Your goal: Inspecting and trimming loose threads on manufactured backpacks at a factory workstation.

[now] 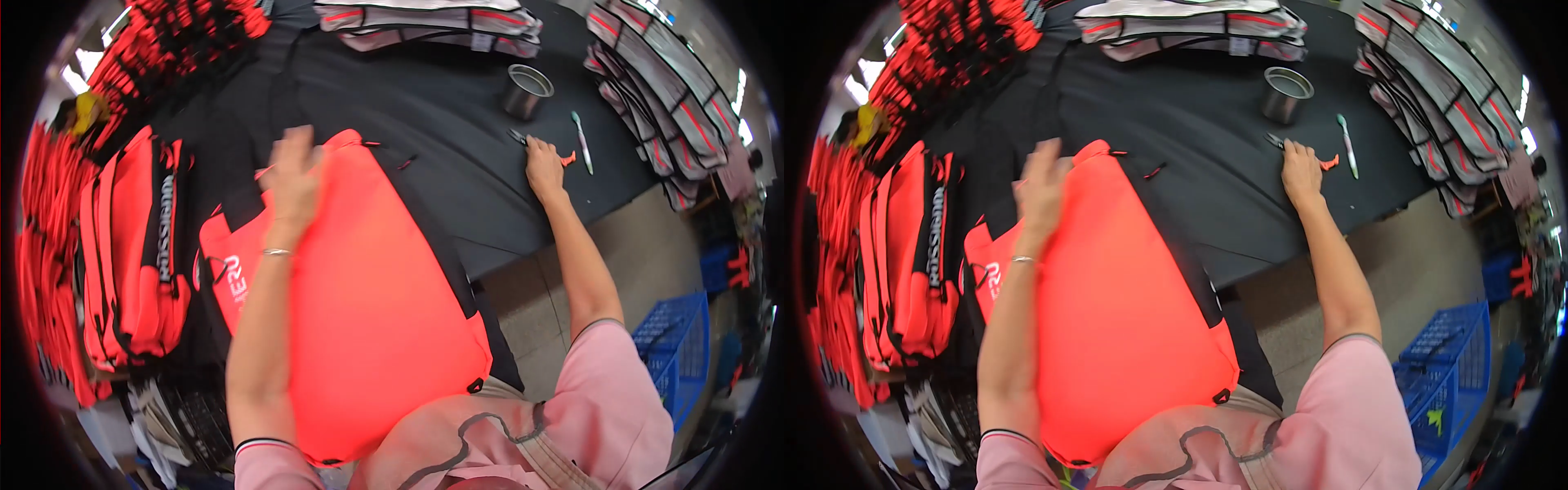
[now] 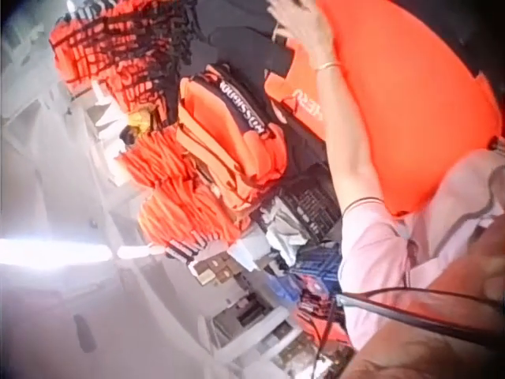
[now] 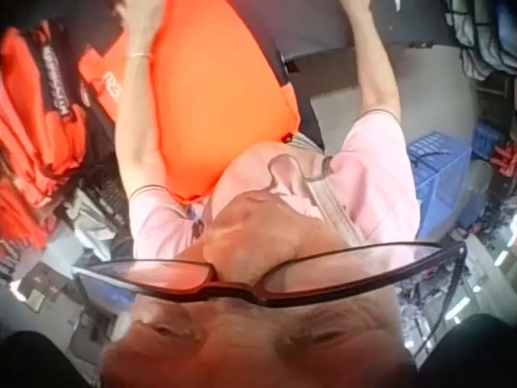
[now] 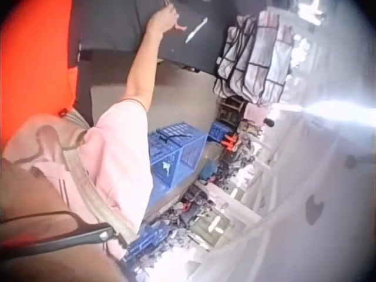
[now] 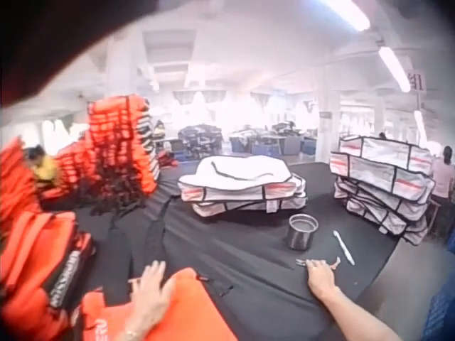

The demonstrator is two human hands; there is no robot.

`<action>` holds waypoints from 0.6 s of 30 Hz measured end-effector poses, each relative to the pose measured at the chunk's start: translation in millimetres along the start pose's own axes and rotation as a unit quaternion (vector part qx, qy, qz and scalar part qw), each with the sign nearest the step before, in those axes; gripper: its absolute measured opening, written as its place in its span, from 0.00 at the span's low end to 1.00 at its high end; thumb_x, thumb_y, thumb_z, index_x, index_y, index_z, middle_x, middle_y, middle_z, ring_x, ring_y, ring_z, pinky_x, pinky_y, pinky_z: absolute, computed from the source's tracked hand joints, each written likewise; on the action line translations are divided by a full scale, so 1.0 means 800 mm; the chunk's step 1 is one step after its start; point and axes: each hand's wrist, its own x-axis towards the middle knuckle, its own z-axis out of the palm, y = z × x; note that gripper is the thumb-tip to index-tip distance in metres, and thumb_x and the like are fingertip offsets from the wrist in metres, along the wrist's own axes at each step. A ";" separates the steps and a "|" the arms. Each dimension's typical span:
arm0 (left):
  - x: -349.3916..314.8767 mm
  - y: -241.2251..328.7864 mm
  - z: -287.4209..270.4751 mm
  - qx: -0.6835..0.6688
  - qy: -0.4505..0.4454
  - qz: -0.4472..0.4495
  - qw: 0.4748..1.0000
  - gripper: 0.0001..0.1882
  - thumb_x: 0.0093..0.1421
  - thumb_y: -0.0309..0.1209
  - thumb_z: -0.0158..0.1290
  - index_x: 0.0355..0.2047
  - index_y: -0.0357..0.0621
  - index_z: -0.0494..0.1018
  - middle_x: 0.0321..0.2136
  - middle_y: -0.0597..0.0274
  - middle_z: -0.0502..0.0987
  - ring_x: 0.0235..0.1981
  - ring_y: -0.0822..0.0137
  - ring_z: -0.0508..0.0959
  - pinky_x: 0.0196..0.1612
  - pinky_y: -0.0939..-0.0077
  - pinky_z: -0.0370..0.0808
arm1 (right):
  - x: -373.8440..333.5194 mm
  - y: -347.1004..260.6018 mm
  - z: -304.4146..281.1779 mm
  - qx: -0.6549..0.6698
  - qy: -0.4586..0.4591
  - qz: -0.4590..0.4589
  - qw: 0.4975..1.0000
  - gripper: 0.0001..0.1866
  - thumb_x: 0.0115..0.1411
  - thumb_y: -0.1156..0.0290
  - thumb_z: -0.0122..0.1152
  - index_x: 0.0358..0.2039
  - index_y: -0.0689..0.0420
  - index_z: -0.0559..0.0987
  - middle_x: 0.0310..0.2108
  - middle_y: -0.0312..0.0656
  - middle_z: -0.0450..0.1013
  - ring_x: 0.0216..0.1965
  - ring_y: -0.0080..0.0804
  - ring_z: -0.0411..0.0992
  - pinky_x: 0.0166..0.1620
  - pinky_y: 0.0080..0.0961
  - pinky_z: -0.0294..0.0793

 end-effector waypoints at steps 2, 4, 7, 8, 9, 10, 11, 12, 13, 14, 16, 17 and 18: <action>-0.031 0.055 0.039 0.190 -0.171 -0.017 0.967 0.40 0.64 0.58 0.45 0.69 0.50 0.53 0.71 0.52 0.47 0.71 0.50 0.48 0.65 0.29 0.42 | -0.014 -0.015 -0.002 0.004 0.001 -0.035 0.999 0.18 0.62 0.71 0.55 0.52 0.59 0.75 0.44 0.48 0.75 0.48 0.46 0.72 0.50 0.40 0.73; -0.074 0.078 0.050 0.230 -0.111 0.033 0.966 0.41 0.63 0.59 0.46 0.68 0.47 0.55 0.69 0.48 0.52 0.68 0.48 0.55 0.65 0.38 0.49 | -0.025 -0.036 -0.017 0.068 -0.012 0.018 0.997 0.19 0.59 0.72 0.59 0.52 0.58 0.75 0.44 0.48 0.74 0.46 0.49 0.72 0.50 0.41 0.73; -0.125 0.089 0.050 0.170 -0.104 0.042 0.979 0.41 0.60 0.56 0.52 0.66 0.45 0.57 0.64 0.44 0.59 0.61 0.49 0.63 0.62 0.48 0.58 | -0.031 -0.062 -0.055 0.181 -0.050 0.028 0.982 0.17 0.57 0.74 0.59 0.49 0.58 0.77 0.40 0.52 0.73 0.43 0.53 0.73 0.48 0.43 0.72; -0.136 0.090 0.049 0.174 -0.101 0.036 0.979 0.41 0.60 0.56 0.52 0.66 0.45 0.57 0.64 0.44 0.59 0.61 0.49 0.63 0.62 0.48 0.58 | -0.030 -0.071 -0.067 0.211 -0.067 0.021 0.975 0.16 0.58 0.75 0.58 0.47 0.58 0.78 0.38 0.53 0.73 0.42 0.54 0.73 0.47 0.43 0.72; -0.143 0.091 0.048 0.183 -0.077 0.051 0.979 0.41 0.60 0.55 0.54 0.65 0.44 0.59 0.63 0.44 0.60 0.58 0.50 0.65 0.60 0.52 0.60 | -0.033 -0.087 -0.074 0.270 -0.038 0.008 0.962 0.13 0.58 0.75 0.57 0.44 0.60 0.78 0.37 0.55 0.72 0.41 0.54 0.72 0.46 0.44 0.71; -0.147 0.093 0.048 0.185 -0.057 0.081 0.978 0.40 0.59 0.54 0.55 0.64 0.43 0.61 0.62 0.45 0.61 0.55 0.52 0.67 0.59 0.56 0.62 | -0.032 -0.105 -0.080 0.318 -0.027 -0.028 0.947 0.10 0.58 0.75 0.57 0.40 0.61 0.78 0.36 0.54 0.72 0.40 0.53 0.71 0.46 0.42 0.71; -0.149 0.094 0.048 0.192 -0.052 0.061 0.978 0.40 0.59 0.54 0.55 0.64 0.43 0.61 0.62 0.45 0.61 0.55 0.52 0.67 0.59 0.56 0.62 | -0.034 -0.130 -0.081 0.377 0.006 -0.043 0.925 0.08 0.58 0.75 0.57 0.39 0.61 0.77 0.36 0.53 0.72 0.41 0.52 0.71 0.46 0.41 0.71; -0.147 0.096 0.049 0.194 -0.044 0.064 0.978 0.40 0.59 0.54 0.56 0.64 0.43 0.61 0.62 0.44 0.61 0.55 0.51 0.67 0.59 0.56 0.62 | -0.034 -0.153 -0.083 0.390 0.029 -0.110 0.914 0.10 0.58 0.74 0.58 0.40 0.61 0.78 0.37 0.52 0.72 0.41 0.51 0.72 0.46 0.39 0.71; -0.147 0.097 0.050 0.191 -0.046 0.068 0.978 0.40 0.58 0.53 0.56 0.64 0.43 0.61 0.62 0.44 0.61 0.56 0.51 0.68 0.59 0.55 0.61 | -0.033 -0.180 -0.081 0.407 0.008 -0.144 0.902 0.13 0.60 0.69 0.61 0.44 0.60 0.78 0.39 0.46 0.73 0.34 0.32 0.75 0.40 0.29 0.74; -0.146 0.098 0.050 0.196 -0.035 0.063 0.978 0.40 0.58 0.53 0.56 0.64 0.43 0.61 0.62 0.44 0.61 0.56 0.51 0.68 0.59 0.55 0.61 | -0.032 -0.204 -0.080 0.425 -0.076 -0.111 0.895 0.18 0.56 0.65 0.65 0.45 0.59 0.78 0.39 0.45 0.74 0.35 0.33 0.74 0.41 0.29 0.74; -0.145 0.097 0.050 0.165 -0.041 0.062 0.984 0.41 0.57 0.52 0.58 0.64 0.42 0.61 0.62 0.44 0.62 0.56 0.52 0.68 0.59 0.56 0.62 | -0.032 -0.246 -0.075 0.420 -0.096 -0.119 0.894 0.21 0.53 0.62 0.70 0.43 0.61 0.79 0.34 0.45 0.75 0.31 0.35 0.73 0.41 0.29 0.74; -0.145 0.095 0.050 0.169 -0.027 0.060 0.983 0.41 0.57 0.52 0.58 0.64 0.42 0.61 0.62 0.44 0.62 0.56 0.52 0.68 0.59 0.56 0.62 | -0.029 -0.259 -0.074 0.432 -0.096 -0.122 0.888 0.19 0.53 0.63 0.69 0.40 0.62 0.79 0.31 0.45 0.75 0.29 0.35 0.73 0.39 0.29 0.73; -0.146 0.093 0.050 0.146 -0.019 0.058 0.987 0.41 0.57 0.51 0.58 0.64 0.41 0.60 0.62 0.45 0.62 0.56 0.52 0.68 0.60 0.57 0.61 | -0.027 -0.269 -0.071 0.421 -0.128 -0.094 0.893 0.16 0.53 0.64 0.69 0.37 0.63 0.80 0.28 0.46 0.75 0.28 0.35 0.73 0.38 0.29 0.73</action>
